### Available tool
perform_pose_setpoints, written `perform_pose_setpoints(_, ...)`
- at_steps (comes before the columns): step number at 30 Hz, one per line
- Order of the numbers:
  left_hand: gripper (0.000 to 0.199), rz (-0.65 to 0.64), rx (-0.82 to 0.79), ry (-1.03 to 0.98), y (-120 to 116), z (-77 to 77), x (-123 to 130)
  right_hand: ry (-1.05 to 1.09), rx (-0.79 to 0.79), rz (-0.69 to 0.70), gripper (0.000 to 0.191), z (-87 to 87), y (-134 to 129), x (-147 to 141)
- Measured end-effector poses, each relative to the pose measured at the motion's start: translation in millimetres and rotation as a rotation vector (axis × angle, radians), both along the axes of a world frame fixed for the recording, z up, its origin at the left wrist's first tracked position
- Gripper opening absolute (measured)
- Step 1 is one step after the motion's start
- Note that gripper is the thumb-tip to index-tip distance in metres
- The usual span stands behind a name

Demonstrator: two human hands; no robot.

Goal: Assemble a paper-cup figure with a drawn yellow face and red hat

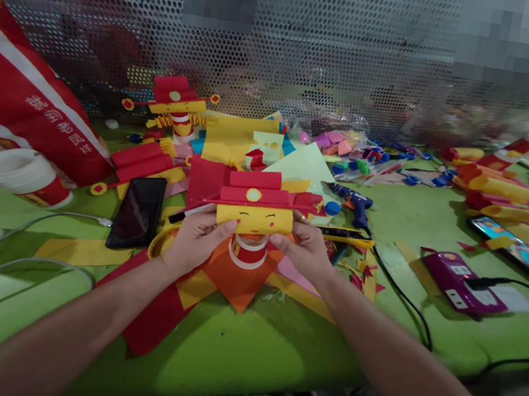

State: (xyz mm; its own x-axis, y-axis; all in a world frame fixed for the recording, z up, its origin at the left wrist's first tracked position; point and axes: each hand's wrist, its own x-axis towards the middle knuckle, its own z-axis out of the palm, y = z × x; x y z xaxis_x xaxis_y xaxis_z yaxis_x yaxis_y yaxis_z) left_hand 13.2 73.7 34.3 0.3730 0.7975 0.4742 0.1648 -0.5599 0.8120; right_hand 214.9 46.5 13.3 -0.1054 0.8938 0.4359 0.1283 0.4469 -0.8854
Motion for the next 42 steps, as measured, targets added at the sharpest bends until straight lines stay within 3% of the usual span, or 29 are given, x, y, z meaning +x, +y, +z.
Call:
perform_pose_setpoints(8, 0.016, 0.078, 0.376, 0.133, 8.3, -1.6, -5.5, 0.006, 0.161, -0.164, 0.013, -5.5, 6.5, -0.9)
perform_pose_setpoints(11, 0.016, 0.071, 0.432, 0.181, 9.0, -0.9, -6.8, -0.013, 0.2, -0.157, 0.012, -7.2, 10.0, 1.0)
perform_pose_setpoints(17, 0.019, -0.033, 0.257, 0.129, 6.1, -0.2, -4.6, -0.02, 0.08, -0.013, 0.02, -5.2, 8.9, 3.4)
perform_pose_setpoints(24, 0.023, -0.089, 0.012, -0.001, 2.5, 4.9, 0.6, 0.114, -0.05, -0.113, 0.031, -3.1, 6.0, -4.1)
perform_pose_setpoints(42, 0.025, -0.06, -0.167, -0.101, -1.8, 2.7, 1.3, 0.18, -0.051, 0.031, 0.018, -10.4, 7.9, -1.8)
